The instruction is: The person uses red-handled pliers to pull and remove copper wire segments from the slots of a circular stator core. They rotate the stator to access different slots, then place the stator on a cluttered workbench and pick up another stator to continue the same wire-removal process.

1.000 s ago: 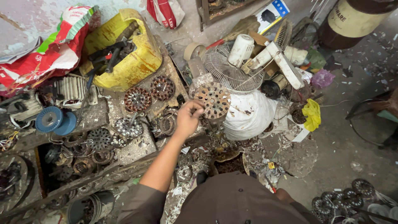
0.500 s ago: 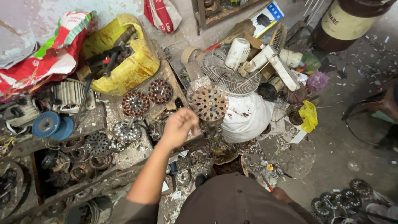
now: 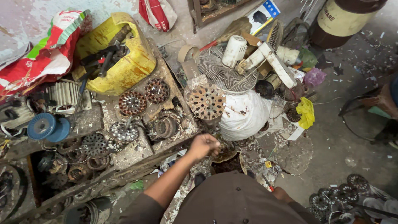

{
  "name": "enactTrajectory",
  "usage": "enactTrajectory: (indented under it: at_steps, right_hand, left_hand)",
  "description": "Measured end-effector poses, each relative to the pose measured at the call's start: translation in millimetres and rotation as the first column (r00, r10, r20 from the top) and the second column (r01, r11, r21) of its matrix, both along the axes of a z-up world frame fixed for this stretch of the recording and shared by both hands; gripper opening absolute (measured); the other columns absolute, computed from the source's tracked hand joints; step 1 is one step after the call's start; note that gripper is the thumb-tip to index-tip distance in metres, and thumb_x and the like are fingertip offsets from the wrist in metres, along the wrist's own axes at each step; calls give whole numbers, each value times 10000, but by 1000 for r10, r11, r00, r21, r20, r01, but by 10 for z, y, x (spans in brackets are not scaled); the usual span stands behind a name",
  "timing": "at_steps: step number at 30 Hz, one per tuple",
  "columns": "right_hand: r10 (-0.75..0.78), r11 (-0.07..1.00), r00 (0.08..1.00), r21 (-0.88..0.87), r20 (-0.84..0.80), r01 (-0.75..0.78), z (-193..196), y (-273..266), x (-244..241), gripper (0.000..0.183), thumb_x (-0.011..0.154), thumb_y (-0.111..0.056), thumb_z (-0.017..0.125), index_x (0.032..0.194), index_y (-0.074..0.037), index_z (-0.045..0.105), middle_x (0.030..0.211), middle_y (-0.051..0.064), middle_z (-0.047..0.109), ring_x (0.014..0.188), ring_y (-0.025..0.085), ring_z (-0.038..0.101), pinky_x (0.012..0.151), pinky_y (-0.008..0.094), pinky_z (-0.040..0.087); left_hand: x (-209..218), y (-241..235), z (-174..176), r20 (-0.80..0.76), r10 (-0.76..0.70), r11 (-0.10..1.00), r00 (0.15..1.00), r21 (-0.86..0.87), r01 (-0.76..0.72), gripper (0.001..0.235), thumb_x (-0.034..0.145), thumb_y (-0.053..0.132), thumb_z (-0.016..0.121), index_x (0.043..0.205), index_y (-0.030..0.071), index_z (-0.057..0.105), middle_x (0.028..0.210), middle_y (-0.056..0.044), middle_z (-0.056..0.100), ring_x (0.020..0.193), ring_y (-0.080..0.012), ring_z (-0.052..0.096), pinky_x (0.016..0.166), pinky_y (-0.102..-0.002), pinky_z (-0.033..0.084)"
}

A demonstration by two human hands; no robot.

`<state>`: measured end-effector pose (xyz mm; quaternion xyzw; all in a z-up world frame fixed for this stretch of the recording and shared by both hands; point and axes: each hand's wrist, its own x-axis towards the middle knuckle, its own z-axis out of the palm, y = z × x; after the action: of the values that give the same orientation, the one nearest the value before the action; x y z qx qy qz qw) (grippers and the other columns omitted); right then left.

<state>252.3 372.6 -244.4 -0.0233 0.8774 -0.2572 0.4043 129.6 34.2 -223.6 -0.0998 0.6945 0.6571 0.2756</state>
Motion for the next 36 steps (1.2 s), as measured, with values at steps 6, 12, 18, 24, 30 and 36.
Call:
enactTrajectory:
  at_steps: [6, 12, 18, 24, 30, 36]
  right_hand:
    - [105, 991, 992, 89, -74, -98, 10, -73, 17, 500, 753, -519, 719, 841, -28, 754, 891, 265, 706, 897, 420, 704, 794, 515, 515]
    - [-174, 985, 985, 11, 10, 174, -128, -9, 57, 528, 712, -505, 758, 801, 16, 760, 846, 277, 717, 870, 417, 735, 791, 519, 529]
    - [144, 989, 969, -9, -200, -149, -308, 130, 207, 408, 744, -407, 708, 754, 0, 731, 819, 260, 685, 822, 444, 685, 770, 553, 501]
    - [128, 988, 953, 117, -276, -99, -512, 173, 209, 217, 769, -235, 653, 759, -29, 719, 829, 253, 670, 827, 465, 659, 777, 570, 512]
    - [-390, 920, 885, -63, -254, 388, -687, 116, 170, 232, 774, -245, 703, 780, -14, 728, 841, 238, 673, 840, 443, 695, 782, 541, 562]
    - [-652, 743, 736, -349, -183, 571, -373, -6, -255, 395, 749, -228, 824, 1008, -6, 624, 839, 169, 700, 810, 370, 706, 755, 498, 558]
  left_hand:
    - [95, 213, -45, -142, -386, 783, 912, -572, 243, 422, 845, 289, 813, 1180, 65, 690, 1066, -131, 743, 865, -223, 728, 766, -378, 585]
    - [-30, -75, 1075, -408, -428, 573, 807, -812, -107, 394, 927, 457, 717, 1242, 222, 690, 1236, -42, 718, 1059, -204, 702, 890, -373, 590]
    - [-680, 247, 1826, -407, -640, 281, 651, -913, -294, 1107, 481, 343, 925, 1493, 262, 483, 1585, -259, 336, 1421, -596, 315, 1059, -686, 339]
    - [-996, 523, 2147, -109, -620, 95, 777, -993, -64, 1114, 564, 394, 927, 1543, 297, 406, 1555, -150, 376, 1358, -531, 383, 1060, -583, 454]
    - [-1032, 417, 2345, -118, -610, 137, 783, -990, -42, 1175, 528, 495, 964, 1533, 295, 390, 1564, -155, 358, 1406, -492, 351, 1118, -527, 442]
    - [-973, 25, 2487, -295, -448, 283, 844, -942, -180, 1258, 450, 474, 999, 1524, 241, 387, 1572, -177, 339, 1373, -427, 437, 1102, -553, 447]
